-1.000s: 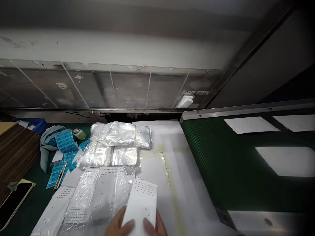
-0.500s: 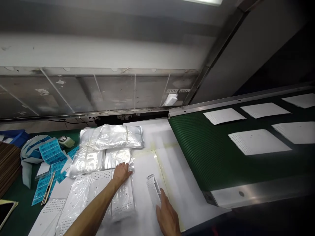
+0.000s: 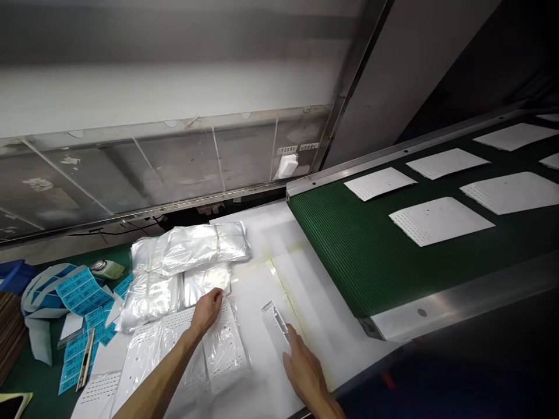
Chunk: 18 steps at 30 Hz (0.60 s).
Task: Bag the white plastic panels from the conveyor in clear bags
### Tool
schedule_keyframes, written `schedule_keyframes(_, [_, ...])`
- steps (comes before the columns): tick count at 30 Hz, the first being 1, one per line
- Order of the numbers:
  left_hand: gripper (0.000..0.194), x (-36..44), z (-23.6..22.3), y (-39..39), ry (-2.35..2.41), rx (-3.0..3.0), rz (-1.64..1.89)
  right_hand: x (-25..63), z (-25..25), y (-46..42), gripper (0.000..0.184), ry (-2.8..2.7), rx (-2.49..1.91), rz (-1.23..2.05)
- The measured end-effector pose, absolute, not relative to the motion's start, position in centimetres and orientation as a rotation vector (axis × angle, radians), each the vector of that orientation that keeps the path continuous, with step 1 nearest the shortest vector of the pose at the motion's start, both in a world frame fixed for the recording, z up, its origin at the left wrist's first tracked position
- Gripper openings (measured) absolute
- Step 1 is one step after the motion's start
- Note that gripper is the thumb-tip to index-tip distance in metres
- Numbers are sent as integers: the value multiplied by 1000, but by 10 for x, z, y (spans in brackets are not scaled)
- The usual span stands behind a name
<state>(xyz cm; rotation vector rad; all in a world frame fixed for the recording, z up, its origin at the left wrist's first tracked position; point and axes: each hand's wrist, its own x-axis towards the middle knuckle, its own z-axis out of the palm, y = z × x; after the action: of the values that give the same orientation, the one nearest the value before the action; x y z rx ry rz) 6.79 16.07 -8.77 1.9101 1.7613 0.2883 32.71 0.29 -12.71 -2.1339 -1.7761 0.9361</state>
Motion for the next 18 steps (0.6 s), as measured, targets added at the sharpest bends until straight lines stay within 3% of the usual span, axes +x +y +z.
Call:
schedule_keyframes(10, [47, 55, -91, 170, 1616, 1672, 426, 344, -130, 6, 65, -1508, -2054, 1138])
schedule_keyframes(18, [26, 55, -98, 183, 1567, 1612, 431, 346, -105, 19, 55, -940, -1679, 1504])
